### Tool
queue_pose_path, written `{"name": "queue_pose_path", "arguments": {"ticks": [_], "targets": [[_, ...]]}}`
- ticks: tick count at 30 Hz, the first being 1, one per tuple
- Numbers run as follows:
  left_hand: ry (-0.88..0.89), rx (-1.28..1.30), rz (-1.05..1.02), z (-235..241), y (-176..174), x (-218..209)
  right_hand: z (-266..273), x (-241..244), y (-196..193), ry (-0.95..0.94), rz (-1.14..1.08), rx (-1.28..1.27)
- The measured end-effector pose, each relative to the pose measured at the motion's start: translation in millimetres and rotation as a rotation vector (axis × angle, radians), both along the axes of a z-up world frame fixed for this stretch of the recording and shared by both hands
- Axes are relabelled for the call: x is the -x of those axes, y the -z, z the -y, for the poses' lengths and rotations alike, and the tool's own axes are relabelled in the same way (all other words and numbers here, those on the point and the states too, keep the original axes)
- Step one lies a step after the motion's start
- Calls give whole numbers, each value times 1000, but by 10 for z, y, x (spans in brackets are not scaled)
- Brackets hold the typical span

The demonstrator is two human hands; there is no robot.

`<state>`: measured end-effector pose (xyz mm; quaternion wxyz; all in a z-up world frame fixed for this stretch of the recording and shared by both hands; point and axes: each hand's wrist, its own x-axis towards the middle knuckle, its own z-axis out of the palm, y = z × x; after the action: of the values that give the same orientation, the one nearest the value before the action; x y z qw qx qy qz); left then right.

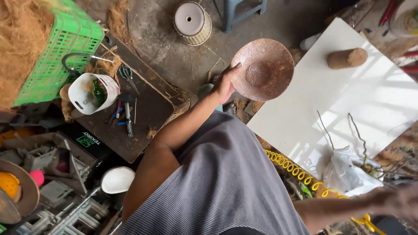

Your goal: The person uses a spray gun to apply a white coating to two coconut shell bowls. They hold each bowl by a wire handle, rotate it to cover all surfaces, and place it on a white table after spraying.

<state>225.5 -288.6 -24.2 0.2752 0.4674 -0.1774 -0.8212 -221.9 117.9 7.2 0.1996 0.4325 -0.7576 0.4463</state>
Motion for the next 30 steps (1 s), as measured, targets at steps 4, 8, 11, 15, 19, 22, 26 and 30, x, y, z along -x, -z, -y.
{"name": "queue_pose_path", "arguments": {"ticks": [4, 8, 11, 15, 19, 22, 26, 30], "targets": [[-86, 1, -10, 90, 6, -168, 1950, -1481, -170, 131, 1142, 47], [-120, 56, -56, 369, -88, -441, 2993, -2269, 218, -508, 1448, -131], [-197, 45, -27, 657, -37, -750, 3765, -2917, -9, -824, 1770, -68], [-123, 114, 81, 1227, 221, -1255, 4642, -3531, -159, -1002, 1720, -208], [-131, 129, 61, 1896, 217, -1797, 5386, -3853, 667, -699, 1985, -125], [-160, 211, -54, 2422, 14, -2181, 6004, -4529, -106, -970, 1937, -285], [-25, 409, 234, 2987, -272, -2677, 6619, -5028, -243, -938, 2005, -291], [-23, 621, 230, 3488, -388, -2955, 7217, -5339, -281, -1034, 2018, -371]]}}
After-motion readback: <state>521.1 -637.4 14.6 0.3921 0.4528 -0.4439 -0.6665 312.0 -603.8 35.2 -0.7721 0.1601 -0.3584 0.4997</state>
